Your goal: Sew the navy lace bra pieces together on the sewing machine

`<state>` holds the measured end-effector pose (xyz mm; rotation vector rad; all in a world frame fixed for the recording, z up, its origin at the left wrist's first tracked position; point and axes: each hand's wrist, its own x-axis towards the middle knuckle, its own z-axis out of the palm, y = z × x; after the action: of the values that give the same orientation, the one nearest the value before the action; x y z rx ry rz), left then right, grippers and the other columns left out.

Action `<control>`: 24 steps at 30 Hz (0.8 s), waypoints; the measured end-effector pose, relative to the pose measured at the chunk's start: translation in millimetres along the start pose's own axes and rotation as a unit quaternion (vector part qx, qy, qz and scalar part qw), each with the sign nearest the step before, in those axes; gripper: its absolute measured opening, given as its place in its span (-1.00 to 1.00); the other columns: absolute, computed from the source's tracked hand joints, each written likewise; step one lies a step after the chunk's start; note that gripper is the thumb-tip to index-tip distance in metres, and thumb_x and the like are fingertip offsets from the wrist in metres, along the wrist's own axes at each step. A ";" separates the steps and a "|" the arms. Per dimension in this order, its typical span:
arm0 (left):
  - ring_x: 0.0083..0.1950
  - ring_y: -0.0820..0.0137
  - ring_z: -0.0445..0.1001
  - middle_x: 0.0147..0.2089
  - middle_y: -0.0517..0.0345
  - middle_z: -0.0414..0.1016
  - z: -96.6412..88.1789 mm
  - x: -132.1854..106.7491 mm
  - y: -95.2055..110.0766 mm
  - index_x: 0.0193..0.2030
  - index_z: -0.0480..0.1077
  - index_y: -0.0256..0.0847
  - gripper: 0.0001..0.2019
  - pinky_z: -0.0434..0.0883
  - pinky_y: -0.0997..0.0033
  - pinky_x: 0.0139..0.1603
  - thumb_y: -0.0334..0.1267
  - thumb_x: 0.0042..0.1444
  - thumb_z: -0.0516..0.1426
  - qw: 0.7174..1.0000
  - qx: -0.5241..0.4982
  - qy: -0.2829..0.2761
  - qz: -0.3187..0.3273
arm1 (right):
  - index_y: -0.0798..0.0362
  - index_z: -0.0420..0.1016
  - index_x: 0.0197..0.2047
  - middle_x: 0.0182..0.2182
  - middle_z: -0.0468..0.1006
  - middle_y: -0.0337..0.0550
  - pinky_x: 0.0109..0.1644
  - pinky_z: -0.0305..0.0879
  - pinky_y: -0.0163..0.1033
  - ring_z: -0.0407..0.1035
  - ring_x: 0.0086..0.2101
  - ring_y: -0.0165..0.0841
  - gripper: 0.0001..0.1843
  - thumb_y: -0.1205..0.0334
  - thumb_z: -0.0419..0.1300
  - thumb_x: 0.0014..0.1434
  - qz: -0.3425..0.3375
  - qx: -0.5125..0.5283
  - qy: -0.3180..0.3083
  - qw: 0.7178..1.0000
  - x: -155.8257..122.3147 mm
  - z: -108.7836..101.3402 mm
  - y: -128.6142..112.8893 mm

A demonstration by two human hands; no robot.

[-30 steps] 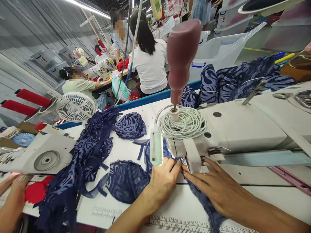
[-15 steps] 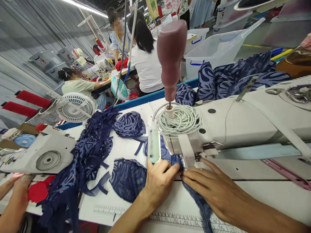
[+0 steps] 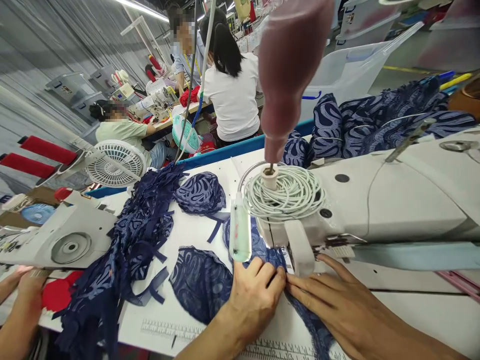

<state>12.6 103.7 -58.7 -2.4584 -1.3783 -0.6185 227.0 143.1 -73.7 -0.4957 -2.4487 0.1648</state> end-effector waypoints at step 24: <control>-0.24 0.36 0.49 -0.32 0.13 0.49 -2.0 -7.7 -1.9 0.00 0.45 -0.32 -0.74 0.32 0.12 0.21 -0.49 0.35 -0.03 1.000 -0.011 -0.016 0.008 | 0.03 0.47 0.13 -0.05 0.59 -0.21 0.47 -0.28 0.00 0.40 -0.04 -0.34 -0.48 0.54 0.03 0.15 0.025 0.060 -0.028 0.997 -2.7 2.0 -2.6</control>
<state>6.9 98.1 -60.5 -2.5045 -1.3696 -0.5958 227.0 139.7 -76.1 -0.5046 -2.4651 0.3493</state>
